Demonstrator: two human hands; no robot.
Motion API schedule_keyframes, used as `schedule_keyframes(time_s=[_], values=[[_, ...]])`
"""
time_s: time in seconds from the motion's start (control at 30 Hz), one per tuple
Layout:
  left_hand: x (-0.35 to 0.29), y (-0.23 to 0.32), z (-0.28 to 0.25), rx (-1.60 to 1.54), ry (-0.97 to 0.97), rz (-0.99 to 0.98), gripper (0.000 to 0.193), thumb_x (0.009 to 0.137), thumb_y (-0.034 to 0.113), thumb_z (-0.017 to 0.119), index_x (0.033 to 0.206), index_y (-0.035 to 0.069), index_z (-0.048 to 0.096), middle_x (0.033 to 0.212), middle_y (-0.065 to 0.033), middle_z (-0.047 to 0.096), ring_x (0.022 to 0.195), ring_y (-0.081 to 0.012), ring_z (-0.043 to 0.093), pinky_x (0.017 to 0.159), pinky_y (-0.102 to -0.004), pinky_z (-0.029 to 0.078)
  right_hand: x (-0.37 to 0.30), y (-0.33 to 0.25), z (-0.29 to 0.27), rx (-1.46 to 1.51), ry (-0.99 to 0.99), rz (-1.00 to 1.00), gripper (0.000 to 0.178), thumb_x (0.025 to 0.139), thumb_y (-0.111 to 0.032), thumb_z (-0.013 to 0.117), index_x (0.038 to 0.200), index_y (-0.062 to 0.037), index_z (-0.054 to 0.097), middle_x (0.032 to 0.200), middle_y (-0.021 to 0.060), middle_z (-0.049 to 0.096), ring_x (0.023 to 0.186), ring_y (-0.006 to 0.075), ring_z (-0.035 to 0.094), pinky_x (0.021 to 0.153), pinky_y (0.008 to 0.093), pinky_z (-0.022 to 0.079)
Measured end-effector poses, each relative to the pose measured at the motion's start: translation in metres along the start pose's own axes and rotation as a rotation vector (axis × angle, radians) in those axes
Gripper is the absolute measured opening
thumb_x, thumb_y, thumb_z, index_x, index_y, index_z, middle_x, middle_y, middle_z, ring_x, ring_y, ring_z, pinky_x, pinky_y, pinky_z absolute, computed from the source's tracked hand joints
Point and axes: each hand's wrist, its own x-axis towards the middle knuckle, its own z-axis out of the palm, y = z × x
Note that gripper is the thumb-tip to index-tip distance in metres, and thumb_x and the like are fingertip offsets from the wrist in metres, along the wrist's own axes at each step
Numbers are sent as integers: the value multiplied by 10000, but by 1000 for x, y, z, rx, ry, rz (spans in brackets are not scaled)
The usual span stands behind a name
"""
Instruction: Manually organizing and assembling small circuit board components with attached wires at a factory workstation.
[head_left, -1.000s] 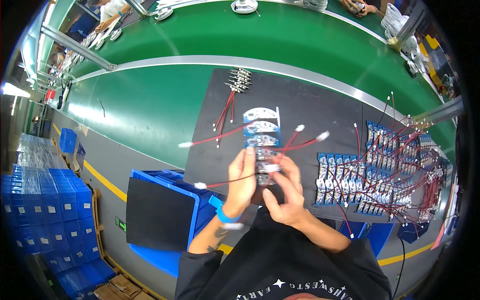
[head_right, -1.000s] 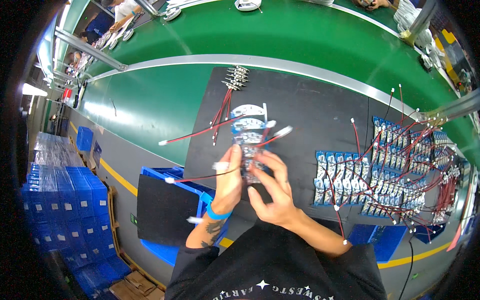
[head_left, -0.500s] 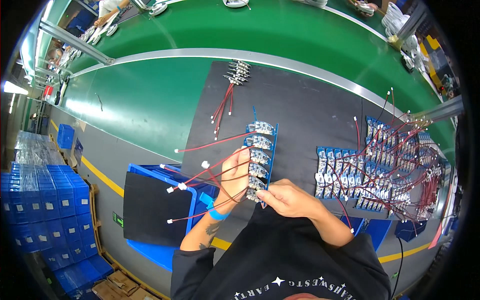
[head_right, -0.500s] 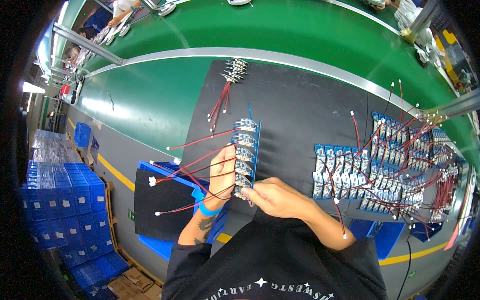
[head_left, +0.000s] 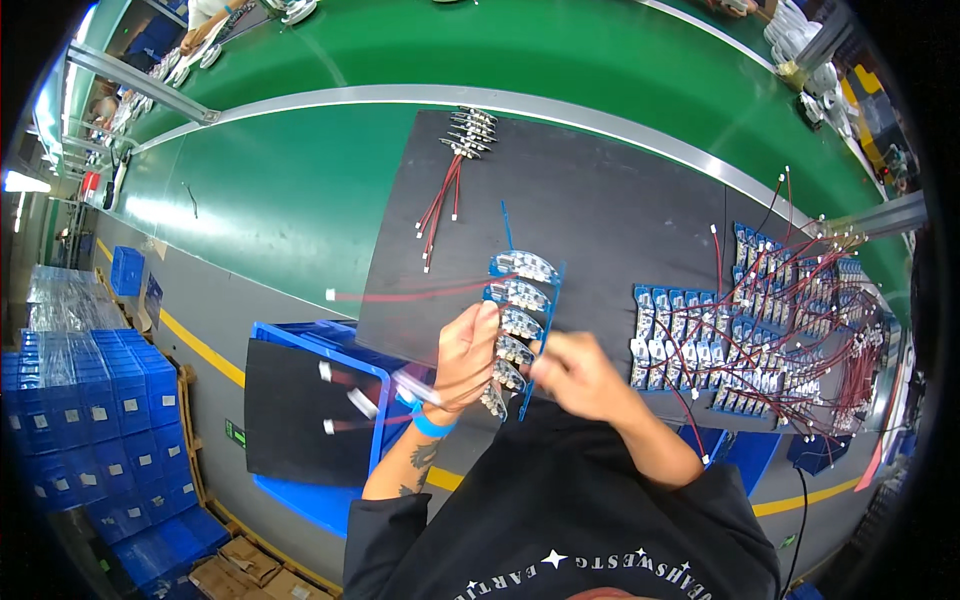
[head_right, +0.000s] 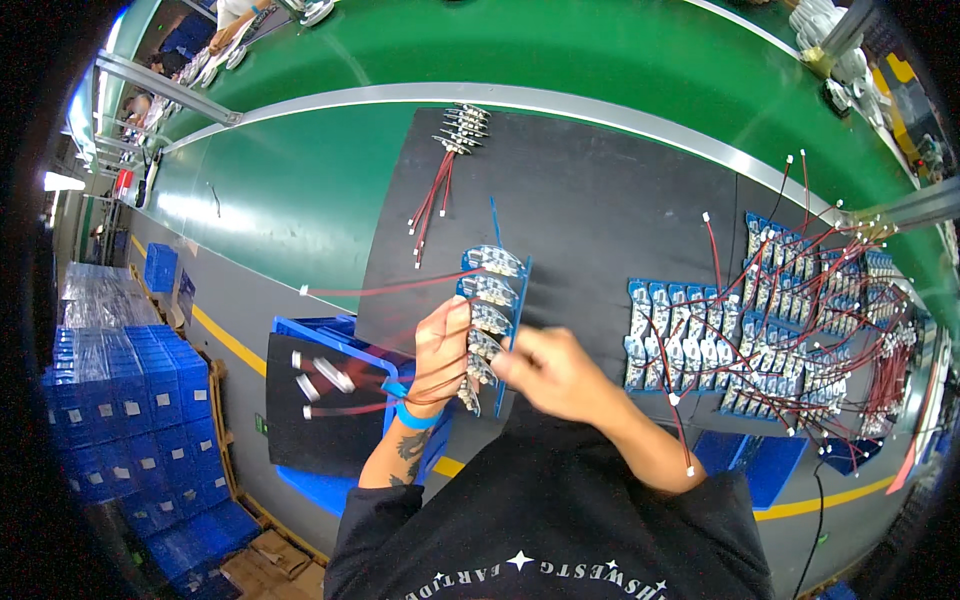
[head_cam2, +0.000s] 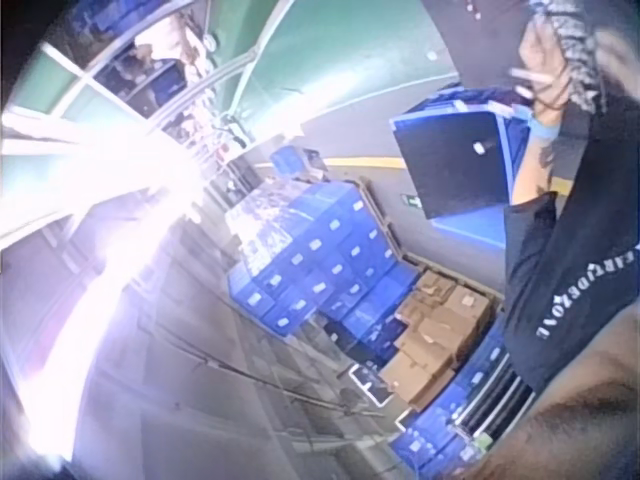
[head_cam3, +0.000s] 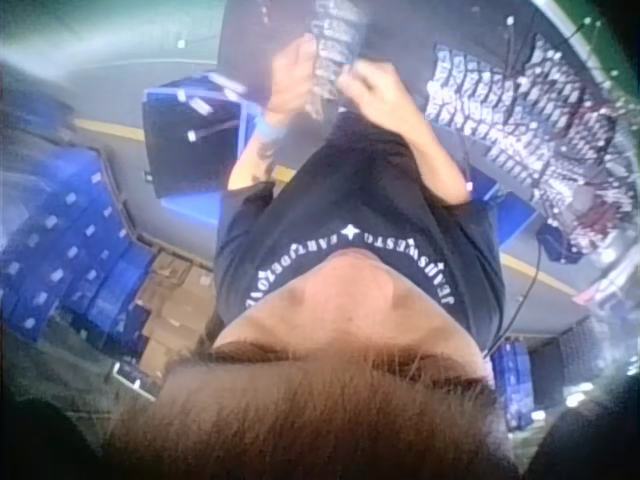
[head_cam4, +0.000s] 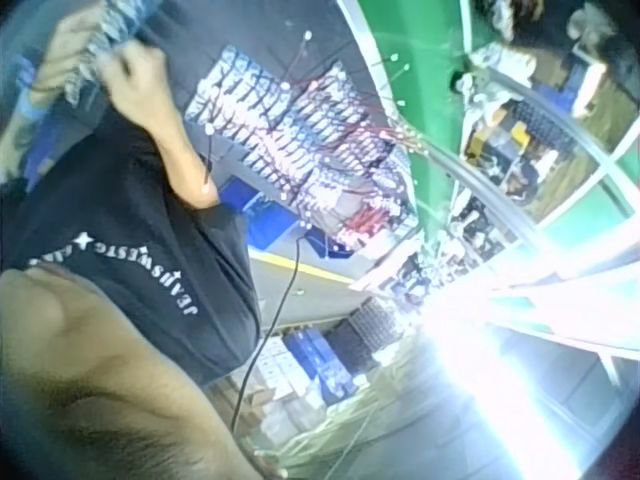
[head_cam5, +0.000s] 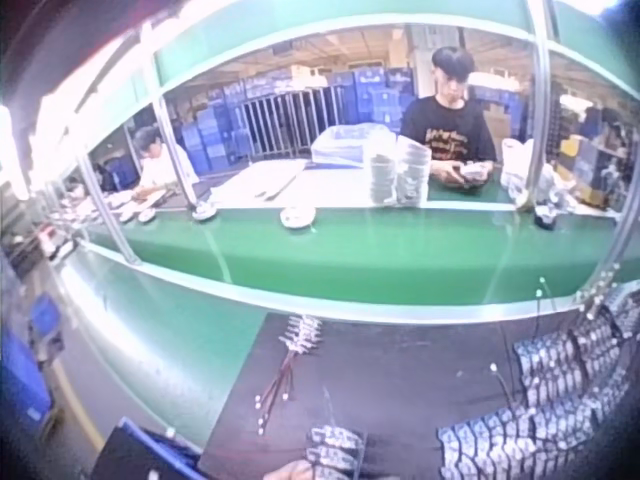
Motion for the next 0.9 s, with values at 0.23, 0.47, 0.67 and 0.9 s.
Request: schedule_keyframes(time_s=[0.23, 0.47, 0.67, 0.9], values=[[3, 17, -28, -148, -138, -378, 336, 1014, 342, 523, 882, 48, 617, 741, -41, 642, 451, -108, 581, 287, -216, 396, 13, 0, -1, 340, -24, 99, 460, 1065, -324, 402, 756, -24, 564, 613, 23, 536, 511, 112, 503, 503, 265, 419], [17, 8, -42, 116, 229, 65, 432, 1030, 395, 478, 877, 17, 620, 635, -56, 612, 419, -88, 515, 362, -214, 384, 46, 35, 21, 418, 192, 76, 520, 1071, -365, 356, 746, -21, 571, 949, 106, 632, 936, 143, 572, 828, 296, 456], [58, 8, -24, 383, 342, 435, 338, 1018, 247, 546, 770, 18, 560, 589, -21, 558, 473, -61, 501, 406, -241, 382, 56, 51, -8, 201, 608, 129, 498, 1062, -354, 389, 735, -18, 558, 959, 115, 680, 859, 154, 568, 841, 302, 442], [56, -13, -21, 479, 355, 685, 277, 965, 83, 583, 715, -26, 532, 672, -89, 541, 571, -138, 497, 530, -301, 384, 42, 51, -28, 265, 570, 9, 507, 1074, -334, 335, 763, -7, 568, 876, 126, 662, 785, 157, 573, 740, 302, 461]])
